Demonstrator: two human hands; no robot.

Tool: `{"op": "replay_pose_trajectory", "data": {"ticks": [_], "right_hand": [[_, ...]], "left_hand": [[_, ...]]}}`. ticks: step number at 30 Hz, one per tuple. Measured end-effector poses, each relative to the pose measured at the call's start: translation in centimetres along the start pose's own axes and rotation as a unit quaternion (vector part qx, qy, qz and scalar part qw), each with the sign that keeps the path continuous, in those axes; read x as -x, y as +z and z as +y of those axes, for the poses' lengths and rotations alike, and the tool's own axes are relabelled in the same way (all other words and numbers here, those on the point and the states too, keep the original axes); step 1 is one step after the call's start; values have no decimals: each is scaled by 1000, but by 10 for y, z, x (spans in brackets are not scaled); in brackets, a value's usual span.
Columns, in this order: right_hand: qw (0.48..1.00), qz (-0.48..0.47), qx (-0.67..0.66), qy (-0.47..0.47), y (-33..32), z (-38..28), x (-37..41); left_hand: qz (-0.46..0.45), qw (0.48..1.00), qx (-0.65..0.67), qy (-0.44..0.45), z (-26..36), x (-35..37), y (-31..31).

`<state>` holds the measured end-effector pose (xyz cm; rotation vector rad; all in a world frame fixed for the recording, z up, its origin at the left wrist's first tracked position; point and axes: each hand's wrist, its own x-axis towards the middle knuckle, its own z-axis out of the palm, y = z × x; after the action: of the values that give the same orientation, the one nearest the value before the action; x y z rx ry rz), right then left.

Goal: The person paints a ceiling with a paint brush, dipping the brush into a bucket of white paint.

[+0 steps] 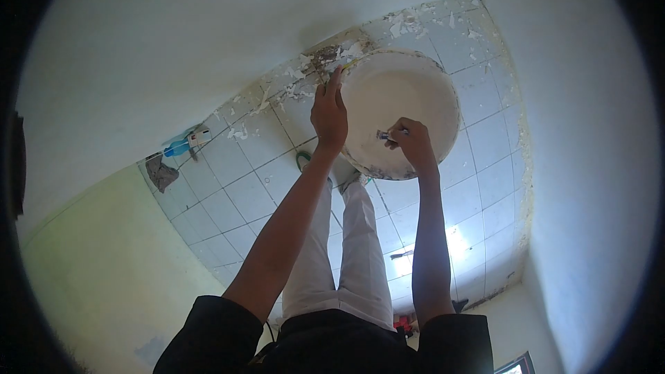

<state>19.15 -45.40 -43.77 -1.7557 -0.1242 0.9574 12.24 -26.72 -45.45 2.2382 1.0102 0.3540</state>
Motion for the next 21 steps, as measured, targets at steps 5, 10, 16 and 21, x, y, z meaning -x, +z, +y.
{"op": "replay_pose_trajectory", "data": {"ticks": [5,10,16,21], "right_hand": [[997,-66,30,-13,2,-14,-22],[991,-117,63,-7,3,-25,-42],[975,-127,146,-111,-11,-29,-43],[969,-76,160,-172,-26,-28,-26]], "left_hand": [[-4,1000,-13,-6,0,0,1],[4,1000,4,3,-2,0,3],[12,1000,6,11,-2,-2,4],[-4,1000,-4,-6,0,0,0]]}}
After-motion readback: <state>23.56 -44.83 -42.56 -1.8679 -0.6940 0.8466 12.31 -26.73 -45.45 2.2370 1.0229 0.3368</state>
